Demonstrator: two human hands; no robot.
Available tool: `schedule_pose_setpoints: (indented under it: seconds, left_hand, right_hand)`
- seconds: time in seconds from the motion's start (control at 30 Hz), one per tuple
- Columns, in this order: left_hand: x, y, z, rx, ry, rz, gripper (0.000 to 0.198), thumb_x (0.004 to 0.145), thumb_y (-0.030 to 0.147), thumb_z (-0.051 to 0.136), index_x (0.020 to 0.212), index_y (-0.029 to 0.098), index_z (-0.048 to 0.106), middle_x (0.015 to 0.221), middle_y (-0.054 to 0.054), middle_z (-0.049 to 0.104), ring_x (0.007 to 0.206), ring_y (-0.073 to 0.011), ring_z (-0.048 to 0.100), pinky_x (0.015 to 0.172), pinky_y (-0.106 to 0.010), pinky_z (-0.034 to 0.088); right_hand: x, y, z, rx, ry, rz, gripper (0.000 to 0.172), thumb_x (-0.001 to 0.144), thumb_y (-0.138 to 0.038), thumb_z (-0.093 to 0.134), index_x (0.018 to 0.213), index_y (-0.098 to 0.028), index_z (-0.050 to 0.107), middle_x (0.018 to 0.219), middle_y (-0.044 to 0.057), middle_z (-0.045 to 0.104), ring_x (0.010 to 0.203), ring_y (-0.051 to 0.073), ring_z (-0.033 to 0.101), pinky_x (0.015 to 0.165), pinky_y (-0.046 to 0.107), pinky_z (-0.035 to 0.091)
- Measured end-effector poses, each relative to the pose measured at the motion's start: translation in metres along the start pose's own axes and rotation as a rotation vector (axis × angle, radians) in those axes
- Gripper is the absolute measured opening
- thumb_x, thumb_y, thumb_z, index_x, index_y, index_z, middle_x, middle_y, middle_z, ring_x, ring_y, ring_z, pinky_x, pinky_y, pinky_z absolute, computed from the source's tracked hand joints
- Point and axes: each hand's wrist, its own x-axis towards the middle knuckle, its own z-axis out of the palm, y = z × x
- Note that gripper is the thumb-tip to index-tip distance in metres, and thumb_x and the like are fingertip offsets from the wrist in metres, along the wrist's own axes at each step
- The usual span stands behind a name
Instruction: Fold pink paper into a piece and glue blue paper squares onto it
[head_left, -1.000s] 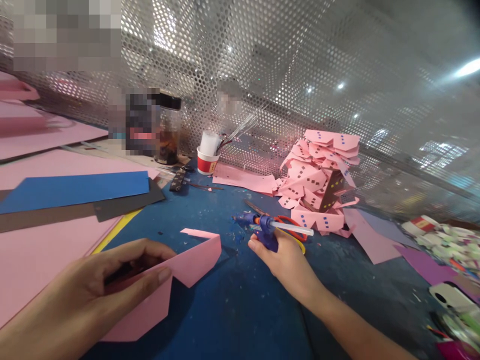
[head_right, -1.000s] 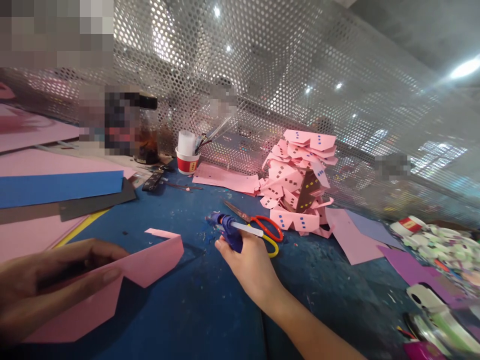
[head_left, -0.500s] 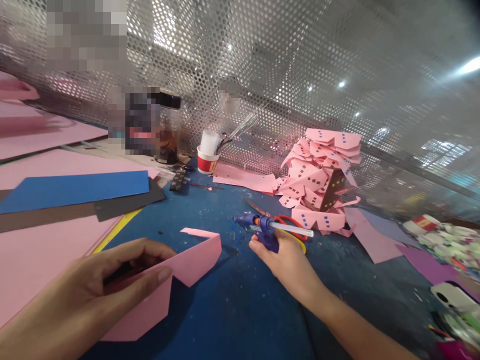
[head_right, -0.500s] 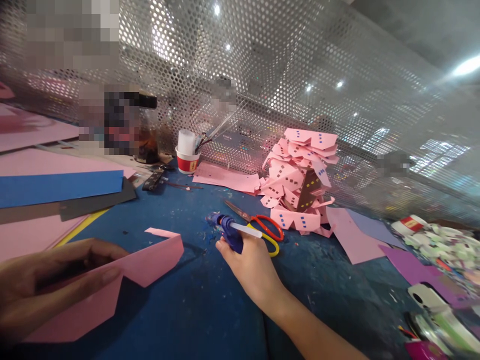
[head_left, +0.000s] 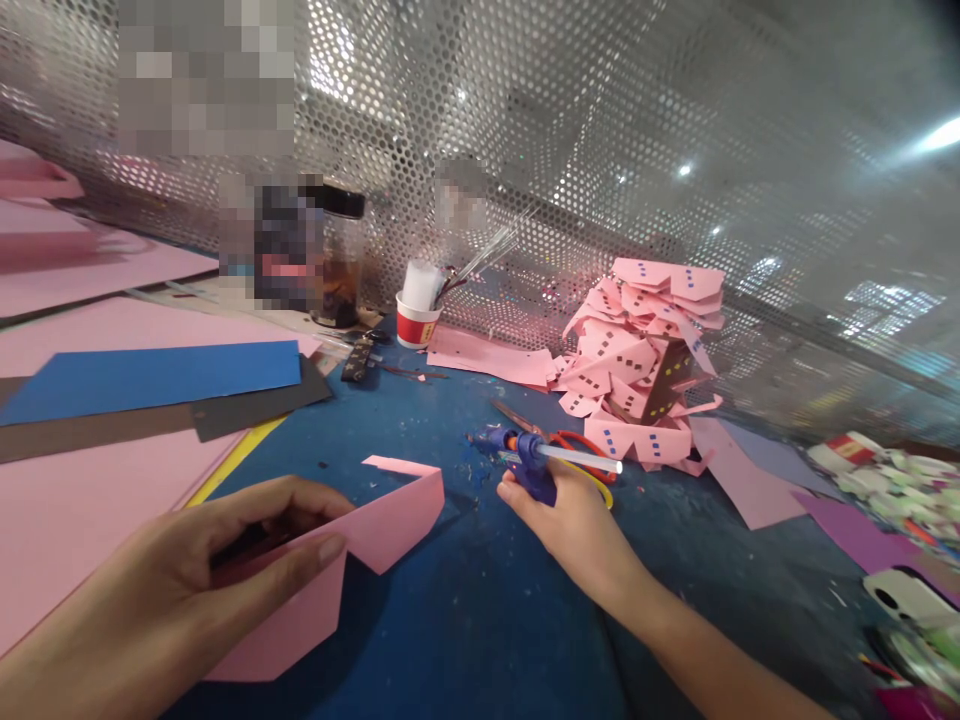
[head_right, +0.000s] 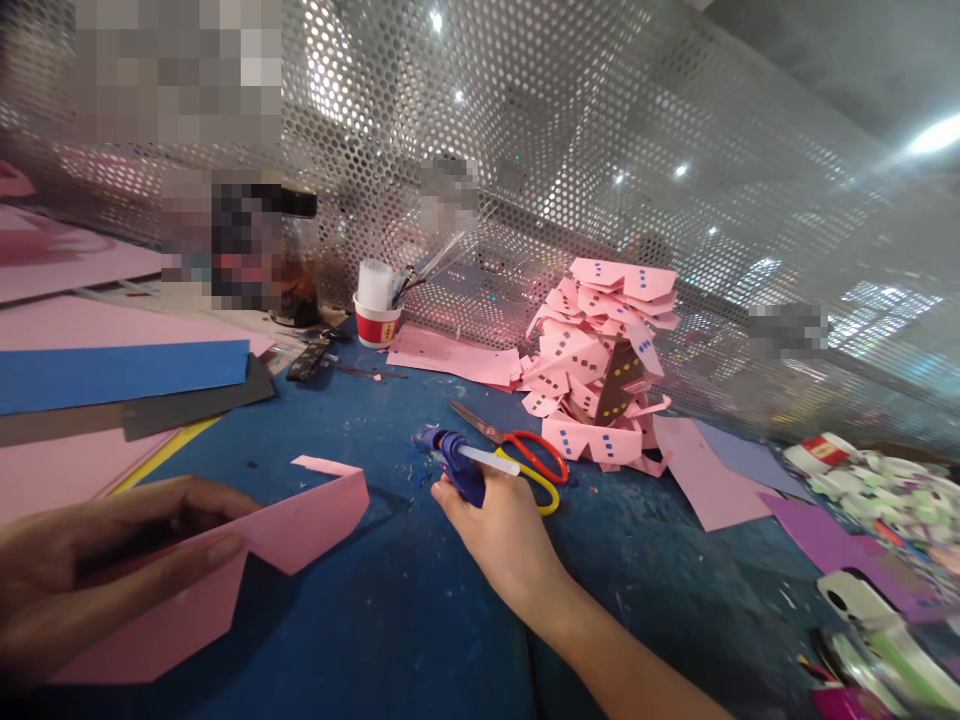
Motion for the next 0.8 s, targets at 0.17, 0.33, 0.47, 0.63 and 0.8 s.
schedule_pose_setpoints:
  seconds: [0.17,0.33,0.47,0.63,0.8]
  left_hand:
    - [0.0,-0.002,0.0,-0.018,-0.006,-0.013,0.04,0.082,0.064,0.054,0.092,0.029,0.07,0.076,0.004,0.068,0.078,-0.0207,0.059,0.066,-0.026,0.044]
    - [0.001,0.001,-0.001,-0.076,-0.014,-0.045,0.039,0.08,0.065,0.056,0.091,0.031,0.07,0.077,0.004,0.068,0.079,-0.0211,0.058,0.069,-0.028,0.043]
    - [0.003,0.004,-0.006,-0.18,-0.057,-0.05,0.044,0.08,0.069,0.056,0.092,0.028,0.069,0.082,0.002,0.067,0.084,-0.0229,0.058,0.072,-0.031,0.04]
    - [0.006,0.007,-0.013,-0.252,-0.135,-0.043,0.05,0.08,0.071,0.058,0.097,0.025,0.068,0.08,0.001,0.064,0.078,-0.0205,0.055,0.065,-0.029,0.036]
    - [0.004,0.014,-0.013,-0.306,-0.061,-0.007,0.045,0.079,0.066,0.063,0.09,0.022,0.069,0.069,0.002,0.06,0.062,-0.0142,0.048,0.054,-0.024,0.029]
  right_hand:
    - [-0.002,-0.002,-0.002,0.009,0.033,0.002,0.019,0.087,-0.039,0.066,0.093,-0.022,0.073,0.084,0.001,0.075,0.078,0.019,0.072,0.075,0.029,0.054]
    - [-0.005,-0.008,-0.004,0.102,0.027,0.067,0.028,0.088,-0.045,0.065,0.098,-0.019,0.071,0.055,-0.004,0.06,0.05,0.016,0.061,0.052,0.025,0.05]
    - [-0.013,-0.012,-0.005,0.199,0.016,0.063,0.036,0.089,-0.05,0.063,0.103,-0.018,0.07,0.052,-0.005,0.056,0.043,0.013,0.054,0.043,0.023,0.045]
    - [-0.033,-0.012,-0.002,0.208,0.057,0.029,0.036,0.088,-0.053,0.065,0.102,-0.02,0.071,0.066,0.0,0.067,0.058,0.016,0.065,0.052,0.023,0.053]
    - [-0.054,-0.018,-0.002,0.103,0.131,-0.211,0.022,0.087,-0.045,0.066,0.088,-0.023,0.071,0.075,0.001,0.073,0.064,0.016,0.069,0.058,0.022,0.056]
